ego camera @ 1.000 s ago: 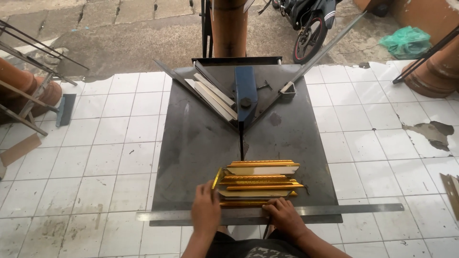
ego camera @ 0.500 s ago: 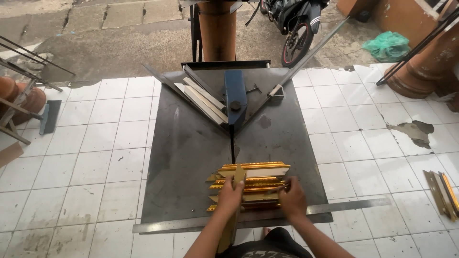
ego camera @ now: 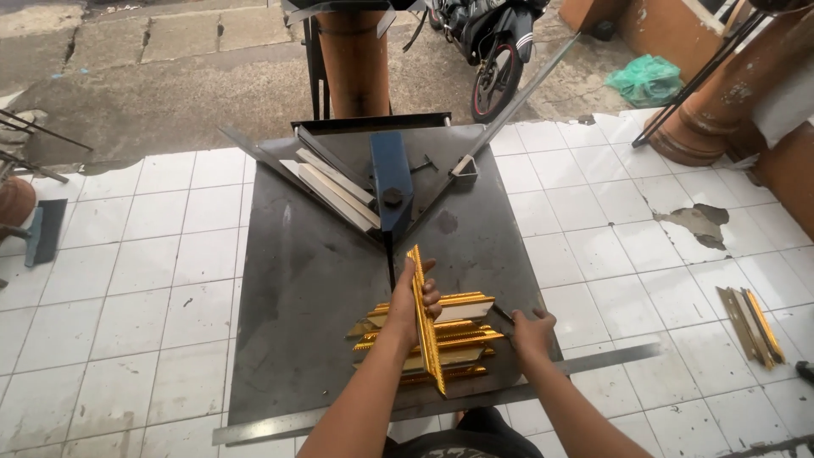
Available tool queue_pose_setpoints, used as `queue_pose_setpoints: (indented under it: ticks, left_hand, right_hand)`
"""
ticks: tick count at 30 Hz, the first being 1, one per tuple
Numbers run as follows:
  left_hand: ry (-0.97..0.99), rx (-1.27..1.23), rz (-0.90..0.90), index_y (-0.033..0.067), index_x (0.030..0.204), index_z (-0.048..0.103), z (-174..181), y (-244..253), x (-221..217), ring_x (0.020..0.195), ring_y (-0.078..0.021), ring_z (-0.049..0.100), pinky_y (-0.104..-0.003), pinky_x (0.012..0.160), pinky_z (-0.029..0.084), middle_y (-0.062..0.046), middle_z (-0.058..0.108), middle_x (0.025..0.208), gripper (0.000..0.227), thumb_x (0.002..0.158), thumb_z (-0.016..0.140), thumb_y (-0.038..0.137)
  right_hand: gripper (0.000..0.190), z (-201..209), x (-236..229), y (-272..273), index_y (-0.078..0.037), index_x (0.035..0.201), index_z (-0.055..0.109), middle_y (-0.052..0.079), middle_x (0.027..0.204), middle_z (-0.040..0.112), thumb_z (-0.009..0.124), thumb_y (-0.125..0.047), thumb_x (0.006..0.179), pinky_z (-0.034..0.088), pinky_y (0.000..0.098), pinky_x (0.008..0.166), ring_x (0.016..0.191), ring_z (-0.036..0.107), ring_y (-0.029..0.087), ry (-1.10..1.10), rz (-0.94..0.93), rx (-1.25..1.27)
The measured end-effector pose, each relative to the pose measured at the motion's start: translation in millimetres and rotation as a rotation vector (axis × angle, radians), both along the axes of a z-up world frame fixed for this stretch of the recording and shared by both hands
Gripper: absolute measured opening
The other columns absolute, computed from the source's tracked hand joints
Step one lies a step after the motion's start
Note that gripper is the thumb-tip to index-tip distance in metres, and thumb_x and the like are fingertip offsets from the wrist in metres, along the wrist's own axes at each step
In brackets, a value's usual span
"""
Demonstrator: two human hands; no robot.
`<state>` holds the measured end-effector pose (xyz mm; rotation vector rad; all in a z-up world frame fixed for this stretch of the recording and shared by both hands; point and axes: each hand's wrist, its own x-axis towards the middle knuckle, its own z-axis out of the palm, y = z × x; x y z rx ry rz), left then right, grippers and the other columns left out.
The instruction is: The person uses a miter saw to cut gold decorative mouldings into shorter pieces. They align each piece, operate the saw, and stack the cut sections on the table. The person also measures a piece with a metal ruler and picks up dropped pieces from the floor.
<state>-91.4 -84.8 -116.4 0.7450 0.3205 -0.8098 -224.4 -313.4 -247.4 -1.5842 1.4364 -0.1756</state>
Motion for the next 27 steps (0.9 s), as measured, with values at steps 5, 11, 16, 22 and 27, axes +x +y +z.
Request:
queue_pose_setpoints:
  ticks: [5,11,16,22,27]
  left_hand:
    - [-0.183,0.292,0.002,0.0071,0.160,0.053,-14,-28,23,0.064,-0.0103,0.054,-0.027,0.055,0.051,0.000,0.047,0.092,0.074,0.112,0.060,0.063]
    - [-0.395,0.716,-0.051,0.0079,0.168,0.050,19,-38,57,0.091,-0.0224,0.075,-0.037,0.076,0.061,-0.015,0.070,0.132,0.093,0.103,0.065,0.073]
    - [-0.509,0.750,-0.183,0.0127,0.174,0.045,44,-7,75,0.125,-0.0272,0.077,-0.045,0.103,0.065,-0.015,0.064,0.160,0.094,0.109,0.049,0.080]
    - [-0.572,1.062,0.059,0.0151,0.150,0.065,-26,74,97,0.133,-0.0337,0.068,-0.050,0.113,0.055,-0.012,0.064,0.139,0.051,0.116,0.047,0.050]
    - [-0.960,1.452,-0.539,0.0237,0.162,0.054,-132,136,137,0.157,-0.0330,0.049,-0.054,0.125,0.046,-0.007,0.055,0.157,0.052,0.111,0.064,0.031]
  right_hand:
    - [0.069,168,30,92,-0.009,0.161,0.060,0.019,0.147,0.063,0.066,-0.049,0.105,0.054,0.0364,0.073,0.098,0.058,0.024,-0.249,0.248,0.484]
    - [0.079,174,64,108,-0.009,0.169,0.050,0.018,0.136,0.068,0.077,-0.042,0.104,0.047,0.0295,0.061,0.079,0.060,0.018,-0.369,0.430,0.693]
    - [0.082,149,83,104,0.005,0.169,0.043,0.017,0.130,0.069,0.079,-0.029,0.104,0.045,0.0248,0.072,0.094,0.066,0.020,-0.453,0.406,0.748]
    - [0.074,44,150,68,0.014,0.162,0.050,0.022,0.128,0.069,0.080,-0.027,0.108,0.067,0.0422,0.090,0.103,0.074,0.028,-0.438,0.254,0.507]
    - [0.058,-11,217,58,0.013,0.153,0.059,0.035,0.132,0.073,0.075,-0.024,0.111,0.073,0.0563,0.087,0.110,0.081,0.045,-0.282,0.252,0.288]
